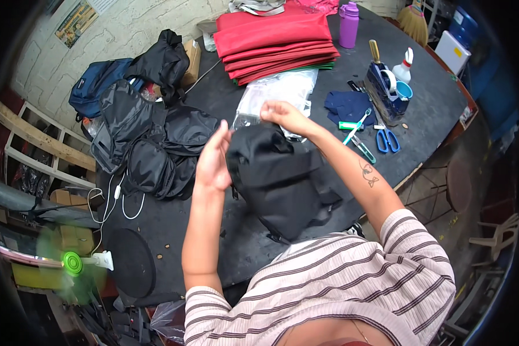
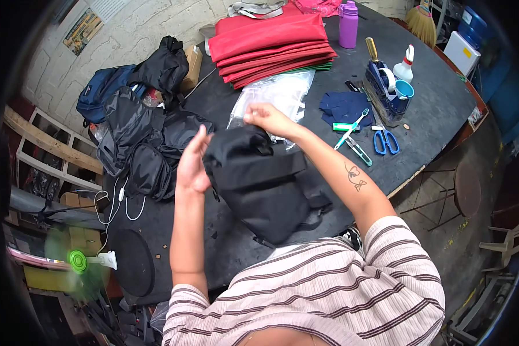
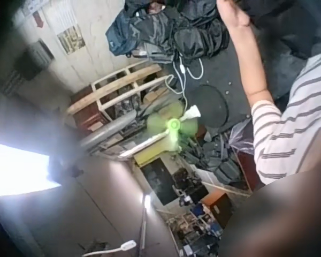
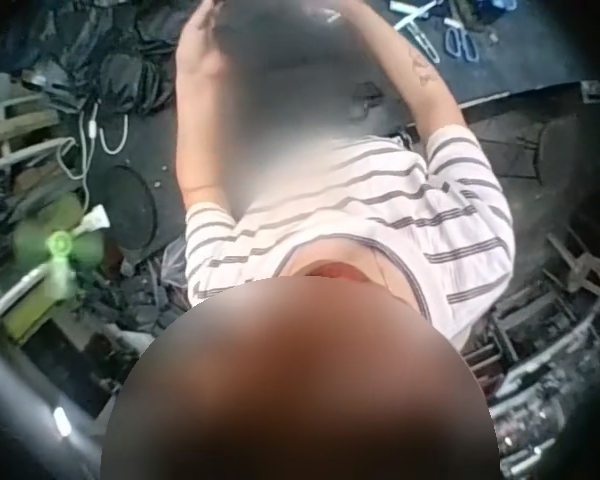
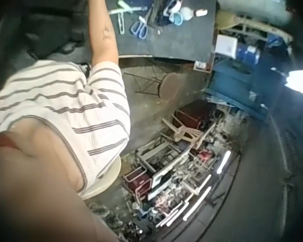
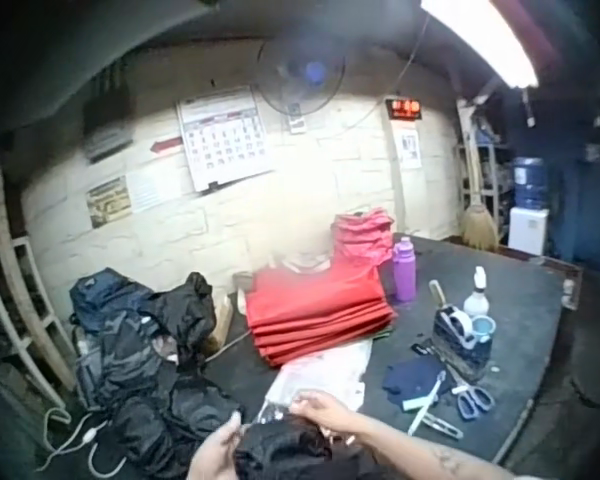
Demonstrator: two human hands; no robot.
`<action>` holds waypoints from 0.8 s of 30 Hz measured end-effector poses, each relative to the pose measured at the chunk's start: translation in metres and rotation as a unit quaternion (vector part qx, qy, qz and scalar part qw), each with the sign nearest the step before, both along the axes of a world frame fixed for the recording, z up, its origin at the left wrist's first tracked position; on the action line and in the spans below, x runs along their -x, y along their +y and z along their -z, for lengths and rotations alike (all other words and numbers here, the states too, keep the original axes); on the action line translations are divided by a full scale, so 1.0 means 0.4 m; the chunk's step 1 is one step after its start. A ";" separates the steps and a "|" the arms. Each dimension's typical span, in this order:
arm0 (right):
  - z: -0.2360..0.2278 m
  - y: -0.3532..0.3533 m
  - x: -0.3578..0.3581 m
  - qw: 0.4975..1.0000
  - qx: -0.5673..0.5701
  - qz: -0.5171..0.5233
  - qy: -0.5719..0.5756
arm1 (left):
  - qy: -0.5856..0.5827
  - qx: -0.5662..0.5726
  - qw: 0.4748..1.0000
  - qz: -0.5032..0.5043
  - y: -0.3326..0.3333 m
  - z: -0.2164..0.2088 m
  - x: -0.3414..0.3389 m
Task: Folding red tote bags and inspecting a black bag for defects by trimming loose threads with scissors and cleaning surfaces with a brush.
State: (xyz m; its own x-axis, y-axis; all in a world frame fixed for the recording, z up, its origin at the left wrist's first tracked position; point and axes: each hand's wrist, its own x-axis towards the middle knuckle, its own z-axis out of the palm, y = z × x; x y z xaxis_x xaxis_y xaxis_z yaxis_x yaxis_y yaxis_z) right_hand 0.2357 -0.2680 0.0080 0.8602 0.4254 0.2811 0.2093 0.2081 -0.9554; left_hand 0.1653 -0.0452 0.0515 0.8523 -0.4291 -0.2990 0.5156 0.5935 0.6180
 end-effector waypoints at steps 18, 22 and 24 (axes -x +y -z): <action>-0.046 0.002 0.367 0.965 0.211 0.148 0.046 | -0.318 -0.480 0.776 -0.257 -0.255 0.088 -0.408; -0.080 -0.054 0.457 0.985 0.110 0.105 0.077 | -0.448 -0.434 0.760 -0.183 -0.302 -0.004 -0.405; -0.087 -0.119 0.434 0.934 0.333 0.126 -0.040 | -0.443 -0.270 0.855 -0.003 -0.303 -0.075 -0.357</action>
